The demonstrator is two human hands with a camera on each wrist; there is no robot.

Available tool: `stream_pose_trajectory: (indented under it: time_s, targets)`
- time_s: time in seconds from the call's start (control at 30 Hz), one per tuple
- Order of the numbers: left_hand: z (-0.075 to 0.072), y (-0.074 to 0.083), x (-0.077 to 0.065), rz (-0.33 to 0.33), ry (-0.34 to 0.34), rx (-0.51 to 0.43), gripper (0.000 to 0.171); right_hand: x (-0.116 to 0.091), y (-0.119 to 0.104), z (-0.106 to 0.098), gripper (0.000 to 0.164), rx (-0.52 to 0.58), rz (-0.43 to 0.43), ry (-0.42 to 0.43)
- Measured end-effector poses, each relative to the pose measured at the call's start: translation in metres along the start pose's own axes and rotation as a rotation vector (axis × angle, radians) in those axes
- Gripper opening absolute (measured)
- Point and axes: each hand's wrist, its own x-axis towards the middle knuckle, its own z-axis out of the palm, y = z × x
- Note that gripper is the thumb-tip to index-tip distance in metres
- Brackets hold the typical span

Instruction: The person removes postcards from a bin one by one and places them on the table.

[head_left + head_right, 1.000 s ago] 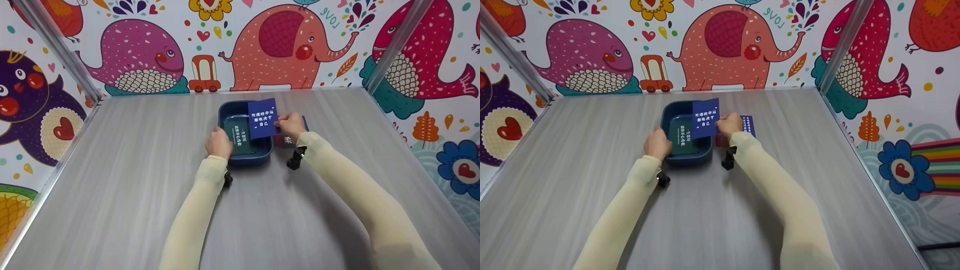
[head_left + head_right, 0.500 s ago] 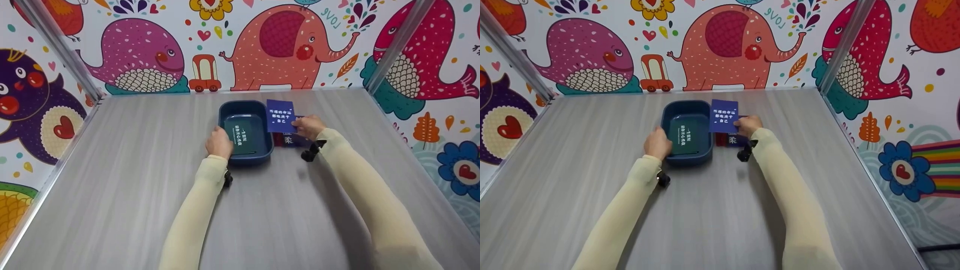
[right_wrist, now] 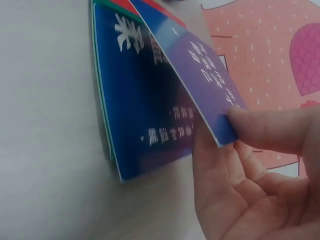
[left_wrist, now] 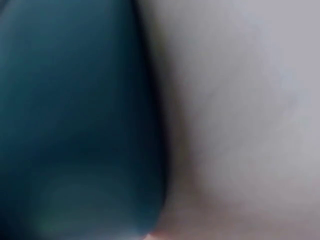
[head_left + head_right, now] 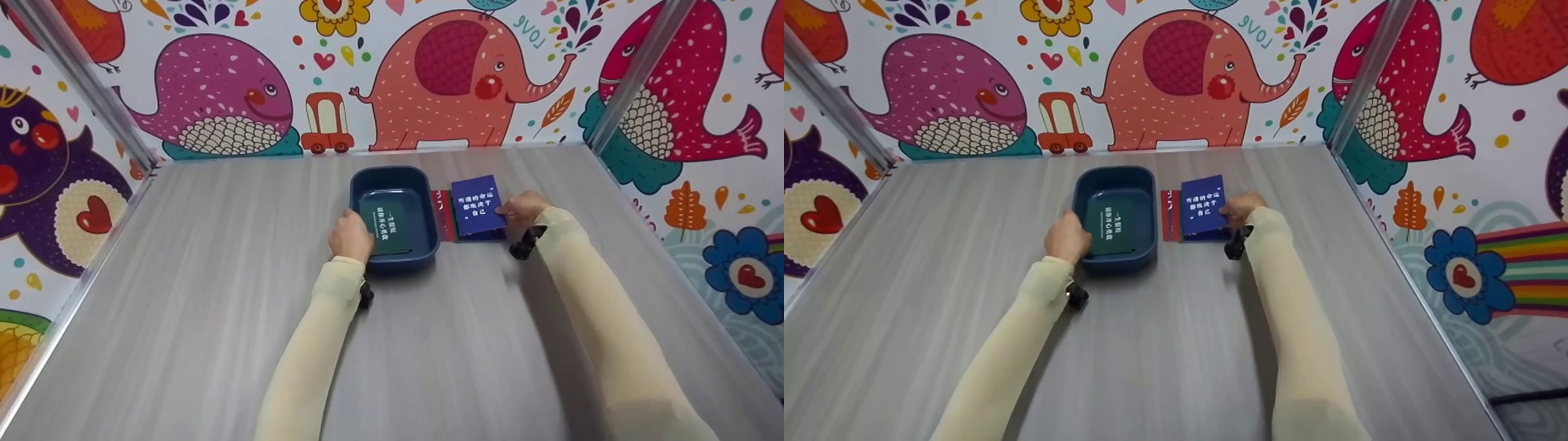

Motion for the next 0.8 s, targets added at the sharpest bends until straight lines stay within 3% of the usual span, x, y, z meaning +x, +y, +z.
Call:
stream_pose_trajectory:
  time_s: [0.27,0.37,0.47,0.53,0.67,0.8]
  targets:
    - [0.001,0.0,0.0,0.007,0.016,0.001,0.043,0.001,0.004,-0.002,0.061,-0.034,0.016,0.035]
    - [0.001,-0.001,0.0,0.008,0.02,0.001,0.043,0.003,0.007,-0.002,0.046,-0.051,0.009,0.039]
    - [0.002,-0.001,0.0,0.008,0.025,0.003,0.042,0.004,0.009,-0.001,0.024,-0.012,0.011,0.038]
    - [0.002,-0.001,0.0,0.015,0.027,0.01,0.041,0.004,0.01,0.001,0.019,0.03,0.02,0.049]
    - [0.002,0.0,-0.001,0.022,0.03,0.018,0.038,0.005,0.011,0.002,0.027,0.087,0.031,0.068]
    - [0.001,0.0,-0.001,0.021,0.036,0.011,0.036,0.007,0.013,0.002,0.042,0.033,0.035,0.105]
